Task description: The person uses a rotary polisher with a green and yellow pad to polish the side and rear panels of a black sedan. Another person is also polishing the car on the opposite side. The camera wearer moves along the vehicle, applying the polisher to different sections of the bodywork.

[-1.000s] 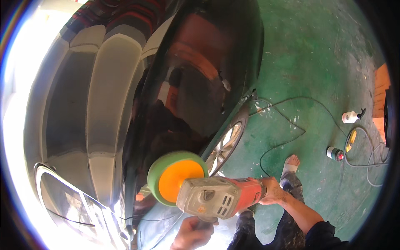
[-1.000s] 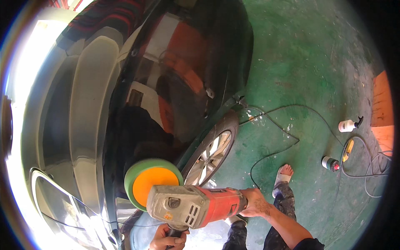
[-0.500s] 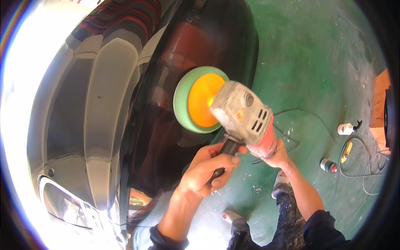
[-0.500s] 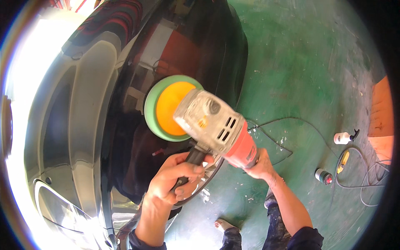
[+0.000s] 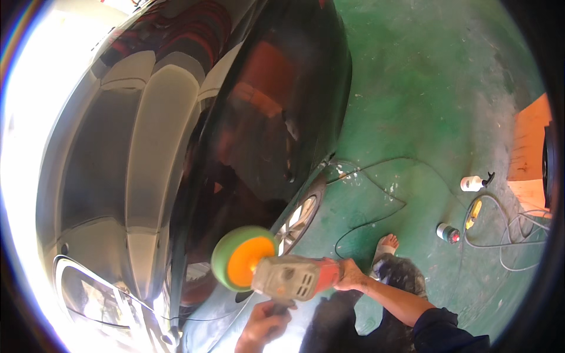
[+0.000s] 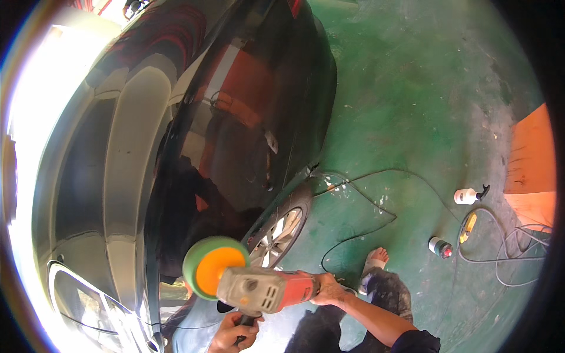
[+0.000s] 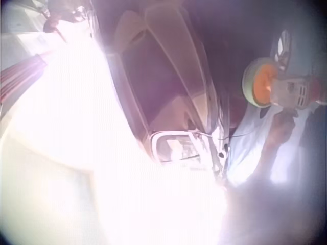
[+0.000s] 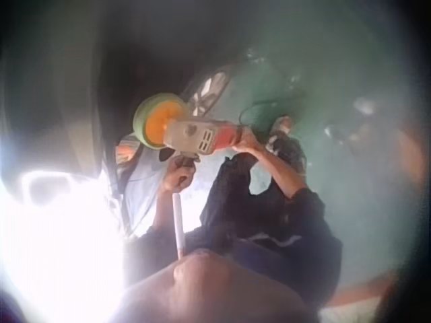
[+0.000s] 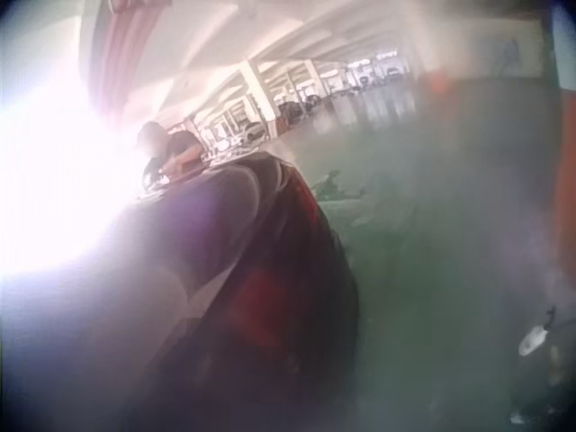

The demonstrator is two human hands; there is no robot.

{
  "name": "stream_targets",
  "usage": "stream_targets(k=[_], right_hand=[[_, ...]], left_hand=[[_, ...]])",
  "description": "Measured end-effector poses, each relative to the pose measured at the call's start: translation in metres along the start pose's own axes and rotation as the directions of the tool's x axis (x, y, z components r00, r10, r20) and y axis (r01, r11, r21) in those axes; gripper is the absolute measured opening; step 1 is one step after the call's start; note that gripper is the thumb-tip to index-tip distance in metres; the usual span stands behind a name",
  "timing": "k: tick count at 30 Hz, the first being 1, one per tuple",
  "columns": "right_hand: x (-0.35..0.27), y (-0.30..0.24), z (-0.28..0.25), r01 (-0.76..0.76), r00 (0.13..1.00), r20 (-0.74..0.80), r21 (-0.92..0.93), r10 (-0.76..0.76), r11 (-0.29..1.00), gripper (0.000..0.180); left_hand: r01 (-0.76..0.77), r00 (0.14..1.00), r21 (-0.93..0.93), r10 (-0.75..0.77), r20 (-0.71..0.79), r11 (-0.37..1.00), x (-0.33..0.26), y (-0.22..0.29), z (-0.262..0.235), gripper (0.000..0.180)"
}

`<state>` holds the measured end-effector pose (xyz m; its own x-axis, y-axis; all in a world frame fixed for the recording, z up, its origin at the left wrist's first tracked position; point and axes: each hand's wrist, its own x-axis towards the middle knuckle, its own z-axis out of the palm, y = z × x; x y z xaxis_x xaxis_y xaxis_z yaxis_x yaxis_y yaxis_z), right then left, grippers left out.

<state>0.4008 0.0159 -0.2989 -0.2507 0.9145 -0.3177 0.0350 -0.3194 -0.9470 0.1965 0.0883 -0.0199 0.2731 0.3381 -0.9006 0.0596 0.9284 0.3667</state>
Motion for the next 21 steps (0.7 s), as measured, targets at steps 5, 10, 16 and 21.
stream_targets(k=[5, 10, 16, 21], right_hand=[[0.023, -0.043, -0.048, 0.086, 0.996, 0.014, -0.147, -0.084, 0.985, 0.065], [0.06, -0.077, -0.137, 0.171, 0.972, -0.116, -0.259, -0.206, 0.951, 0.051], [0.103, -0.115, -0.258, 0.176, 0.951, -0.184, -0.343, -0.25, 0.923, 0.045], [0.11, -0.118, -0.241, 0.266, 0.918, -0.181, -0.382, -0.354, 0.885, 0.047]], left_hand=[[-0.101, 0.995, 0.021, 0.101, -0.012, 0.995, 0.004, -0.004, -0.007, 0.042], [-0.208, 0.966, -0.029, 0.21, 0.153, 0.978, 0.051, 0.084, 0.067, 0.04], [-0.188, 0.958, 0.0, 0.183, 0.222, 0.982, 0.111, 0.168, 0.141, 0.038], [-0.17, 0.966, 0.036, 0.16, 0.201, 0.985, 0.094, 0.173, 0.134, 0.034]])
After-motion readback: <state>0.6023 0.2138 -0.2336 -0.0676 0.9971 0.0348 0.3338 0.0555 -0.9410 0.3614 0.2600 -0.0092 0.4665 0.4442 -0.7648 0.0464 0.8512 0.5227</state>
